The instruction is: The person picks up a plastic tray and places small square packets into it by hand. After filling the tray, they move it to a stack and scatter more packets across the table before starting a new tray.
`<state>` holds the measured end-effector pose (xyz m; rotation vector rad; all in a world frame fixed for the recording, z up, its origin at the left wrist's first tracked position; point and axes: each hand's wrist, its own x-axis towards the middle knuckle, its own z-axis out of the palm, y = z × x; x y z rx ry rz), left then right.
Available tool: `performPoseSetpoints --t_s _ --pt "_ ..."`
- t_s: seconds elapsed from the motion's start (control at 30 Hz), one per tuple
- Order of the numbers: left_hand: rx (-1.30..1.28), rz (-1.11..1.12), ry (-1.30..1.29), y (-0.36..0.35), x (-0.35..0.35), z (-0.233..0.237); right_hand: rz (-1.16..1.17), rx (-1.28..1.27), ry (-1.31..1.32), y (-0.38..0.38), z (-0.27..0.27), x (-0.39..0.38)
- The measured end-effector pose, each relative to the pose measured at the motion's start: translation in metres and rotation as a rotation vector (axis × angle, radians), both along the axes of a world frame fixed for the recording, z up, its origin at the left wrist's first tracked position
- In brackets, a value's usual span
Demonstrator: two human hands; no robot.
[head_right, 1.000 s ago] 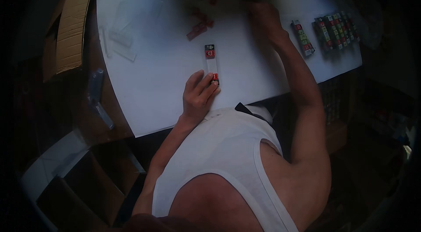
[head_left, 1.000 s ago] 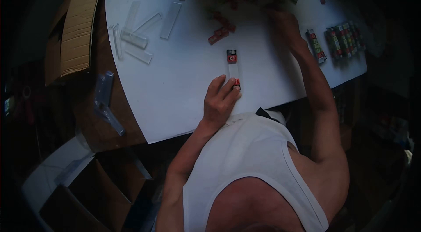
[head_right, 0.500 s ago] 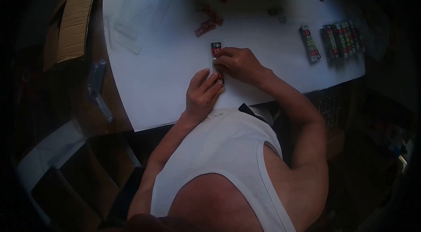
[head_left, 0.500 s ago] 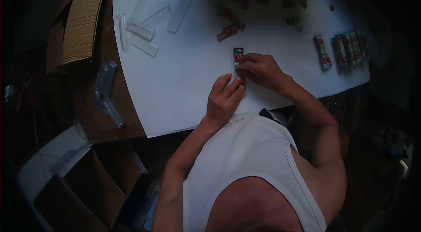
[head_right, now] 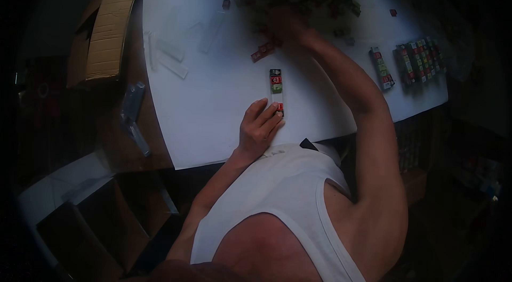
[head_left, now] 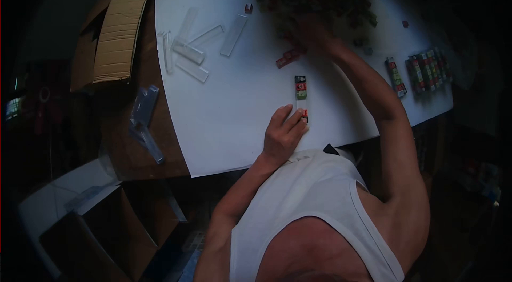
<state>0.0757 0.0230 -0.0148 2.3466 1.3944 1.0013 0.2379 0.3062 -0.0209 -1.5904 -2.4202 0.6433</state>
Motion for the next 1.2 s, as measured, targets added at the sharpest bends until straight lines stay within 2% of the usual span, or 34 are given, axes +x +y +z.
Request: performPoseSetpoints --t_s 0.07,0.1,0.17,0.2,0.27,0.43,0.6,0.77,0.87,0.93,0.97,1.03,1.07,1.13,1.2 --pt "-0.002 0.000 0.009 -0.001 0.000 0.001 0.093 0.158 0.052 0.018 -0.026 0.001" --pt "-0.014 -0.003 0.010 -0.003 0.000 0.002 0.090 0.147 0.053 0.017 -0.029 0.003" --pt "-0.019 -0.009 0.006 0.000 0.000 0.004 -0.045 0.109 0.097 0.009 0.005 0.006" --pt "-0.032 -0.004 -0.001 0.001 0.001 0.004 -0.040 0.095 0.090 -0.001 0.011 0.013" --pt "-0.019 0.009 -0.001 -0.001 0.000 0.002 0.019 0.222 0.384 -0.035 0.015 0.033" --pt "0.007 0.017 0.023 0.000 0.000 0.001 0.238 0.152 0.427 -0.149 0.039 0.048" --pt "0.025 0.010 0.039 -0.001 0.000 0.000 0.383 0.248 0.417 -0.187 0.021 0.046" --pt "0.016 0.023 0.028 -0.001 0.001 -0.001 0.373 0.272 0.412 -0.178 0.020 0.036" --pt "0.004 0.024 0.010 -0.001 0.001 0.002 0.417 0.181 0.390 -0.159 0.025 0.033" --pt "0.012 0.024 0.000 0.000 0.000 0.001 0.306 0.214 0.484 -0.136 0.022 0.028" --pt "0.014 0.020 -0.011 0.000 0.001 0.001 0.310 0.222 0.487 -0.121 0.025 0.023" --pt "0.009 0.015 -0.012 -0.002 0.000 0.003 0.133 0.265 0.464 -0.091 0.030 0.007" --pt "0.005 0.012 -0.016 0.000 0.000 0.003 0.133 0.278 0.471 -0.081 0.030 -0.002" --pt "0.007 0.012 -0.008 -0.001 0.000 0.004 0.077 0.228 0.231 -0.067 0.030 -0.016" --pt "-0.004 0.014 -0.010 0.000 -0.001 0.004 0.138 0.275 0.180 -0.043 0.009 -0.021"
